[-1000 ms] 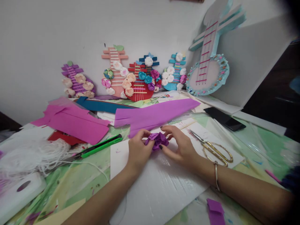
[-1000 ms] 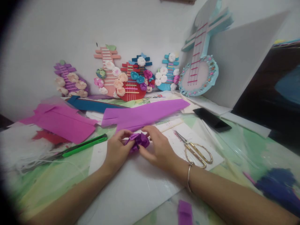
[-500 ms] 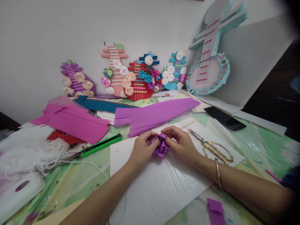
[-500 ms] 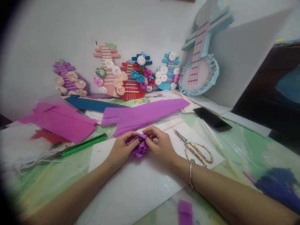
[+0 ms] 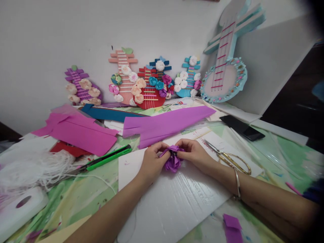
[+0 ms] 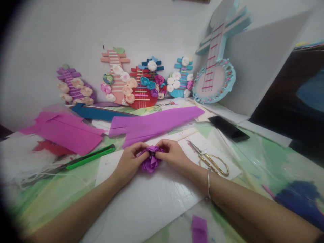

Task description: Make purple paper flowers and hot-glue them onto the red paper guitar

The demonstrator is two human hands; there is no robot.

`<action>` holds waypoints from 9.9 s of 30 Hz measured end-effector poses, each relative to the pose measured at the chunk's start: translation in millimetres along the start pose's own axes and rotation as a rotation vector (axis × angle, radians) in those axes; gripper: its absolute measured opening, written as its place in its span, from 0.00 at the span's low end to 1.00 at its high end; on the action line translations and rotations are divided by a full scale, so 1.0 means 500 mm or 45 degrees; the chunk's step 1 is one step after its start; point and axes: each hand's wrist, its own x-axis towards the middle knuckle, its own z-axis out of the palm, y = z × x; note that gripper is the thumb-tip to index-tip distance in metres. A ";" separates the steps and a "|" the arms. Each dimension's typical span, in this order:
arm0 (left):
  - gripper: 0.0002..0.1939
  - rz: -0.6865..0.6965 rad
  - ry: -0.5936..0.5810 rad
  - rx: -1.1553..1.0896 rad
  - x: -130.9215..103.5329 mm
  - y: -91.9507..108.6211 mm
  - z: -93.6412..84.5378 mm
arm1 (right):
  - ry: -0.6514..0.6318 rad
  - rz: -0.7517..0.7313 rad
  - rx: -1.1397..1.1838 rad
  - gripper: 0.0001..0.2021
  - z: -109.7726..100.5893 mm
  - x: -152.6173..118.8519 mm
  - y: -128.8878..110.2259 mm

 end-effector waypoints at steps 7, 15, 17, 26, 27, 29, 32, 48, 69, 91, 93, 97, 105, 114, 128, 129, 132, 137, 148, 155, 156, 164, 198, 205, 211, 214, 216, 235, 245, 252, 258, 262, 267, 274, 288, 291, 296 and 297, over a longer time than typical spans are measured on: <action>0.04 -0.070 -0.051 -0.089 0.006 0.004 -0.009 | 0.000 -0.033 -0.009 0.04 -0.002 0.000 -0.002; 0.02 0.168 0.203 0.493 -0.017 0.017 0.014 | 0.284 -0.542 -0.977 0.07 0.016 -0.026 0.004; 0.04 0.235 0.264 0.610 -0.026 0.021 0.022 | 0.295 -0.730 -1.122 0.08 0.019 -0.032 0.002; 0.11 0.075 0.095 0.101 -0.013 0.011 0.012 | 0.308 -0.514 -0.648 0.11 0.010 -0.014 0.004; 0.11 0.082 0.068 0.081 -0.011 0.009 0.011 | 0.301 -0.509 -0.602 0.12 0.010 -0.013 0.006; 0.08 0.095 0.041 0.062 -0.010 0.006 0.010 | 0.284 -0.503 -0.505 0.15 0.011 -0.013 0.011; 0.06 0.092 0.061 0.049 -0.008 0.002 0.010 | 0.264 -0.467 -0.339 0.17 0.013 -0.013 0.016; 0.03 -0.010 0.063 -0.081 -0.008 -0.002 0.013 | 0.134 -0.075 0.002 0.05 0.011 -0.007 -0.007; 0.12 -0.013 0.204 -0.164 -0.008 0.013 0.014 | 0.232 -0.310 -0.698 0.04 0.017 -0.024 -0.005; 0.14 0.102 0.236 0.216 -0.010 0.002 0.014 | 0.168 -0.358 -0.725 0.16 0.022 -0.026 0.001; 0.17 0.127 0.177 0.180 -0.015 0.004 0.015 | 0.215 -0.309 -0.636 0.15 0.017 -0.020 0.006; 0.19 0.107 0.032 -0.021 -0.023 0.011 0.013 | 0.312 -0.247 -0.415 0.12 0.003 -0.006 0.017; 0.13 -0.041 0.103 -0.291 -0.012 0.013 0.006 | 0.290 -0.197 -0.316 0.07 0.000 -0.001 0.024; 0.16 0.025 0.031 0.123 -0.012 0.009 0.014 | 0.306 -0.410 -0.823 0.07 0.017 -0.022 -0.007; 0.10 0.052 0.068 0.210 -0.009 0.010 0.011 | 0.233 -0.358 -0.592 0.09 0.016 -0.019 0.003; 0.10 0.047 0.064 0.207 -0.009 0.010 0.011 | 0.235 -0.339 -0.556 0.09 0.015 -0.018 0.004; 0.11 0.029 0.053 0.210 -0.008 0.007 0.012 | 0.258 -0.312 -0.486 0.09 0.014 -0.015 0.007; 0.10 0.010 0.055 0.152 -0.005 0.002 0.014 | 0.220 -0.261 -0.411 0.10 0.010 -0.011 0.011; 0.09 0.051 0.099 0.120 -0.011 0.008 0.014 | 0.170 -0.287 -0.459 0.06 0.012 -0.015 0.005; 0.10 0.124 0.152 0.243 -0.013 0.016 0.020 | 0.208 -0.625 -0.985 0.11 0.021 -0.028 0.003; 0.09 0.140 0.183 0.294 -0.014 0.020 0.023 | 0.202 -0.694 -1.075 0.10 0.022 -0.030 0.003; 0.13 0.353 0.346 0.563 -0.024 0.027 0.035 | 0.141 -1.007 -1.487 0.11 0.025 -0.036 -0.009; 0.06 0.061 0.084 0.240 0.002 0.001 0.011 | 0.101 -0.203 -0.459 0.05 0.000 -0.004 0.016; 0.07 0.032 0.084 0.085 0.002 0.003 0.004 | 0.147 -0.196 -0.573 0.02 -0.002 -0.004 0.019; 0.05 0.192 0.186 0.342 -0.010 0.012 0.018 | 0.230 -0.388 -1.075 0.07 0.014 -0.021 0.004; 0.06 0.268 0.317 0.580 -0.017 0.017 0.028 | 0.237 -0.641 -1.378 0.07 0.021 -0.029 -0.001; 0.08 0.344 0.392 0.682 -0.021 0.019 0.033 | 0.261 -0.799 -1.540 0.07 0.024 -0.033 -0.003; 0.14 0.829 0.408 0.762 -0.018 -0.014 0.021 | 0.321 -0.724 -1.375 0.05 0.014 -0.030 0.009; 0.24 0.546 0.136 0.461 -0.032 0.011 0.019 | 0.318 -0.436 -1.029 0.10 0.004 -0.022 0.006; 0.11 0.130 0.172 0.116 -0.017 0.014 0.012 | 0.288 -0.424 -0.845 0.14 0.000 -0.014 0.008; 0.20 0.011 -0.065 -0.079 -0.013 0.017 0.009 | 0.220 -0.511 -0.925 0.13 0.008 -0.026 0.005; 0.17 0.007 -0.064 -0.125 -0.012 0.014 0.010 | 0.193 -0.604 -1.006 0.12 0.014 -0.030 0.006; 0.14 -0.040 -0.004 -0.267 -0.008 0.011 0.008 | 0.216 -0.570 -0.935 0.10 0.016 -0.030 0.005; 0.09 -0.177 0.084 -0.280 0.001 0.009 0.005 | 0.287 -0.380 -0.769 0.05 0.017 -0.025 -0.001; 0.24 -0.347 -0.317 -0.836 0.005 0.010 -0.016 | 0.389 -0.122 -0.277 0.08 0.006 -0.012 0.000; 0.29 -0.333 -0.248 -0.758 0.003 0.012 -0.014 | 0.426 -0.125 -0.248 0.07 0.004 -0.011 0.000; 0.24 -0.307 -0.187 -0.759 0.004 0.008 -0.007 | 0.361 -0.071 -0.253 0.08 -0.002 -0.003 0.009; 0.22 -0.302 -0.149 -0.738 0.005 0.007 -0.006 | 0.322 -0.066 -0.266 0.10 -0.002 -0.002 0.010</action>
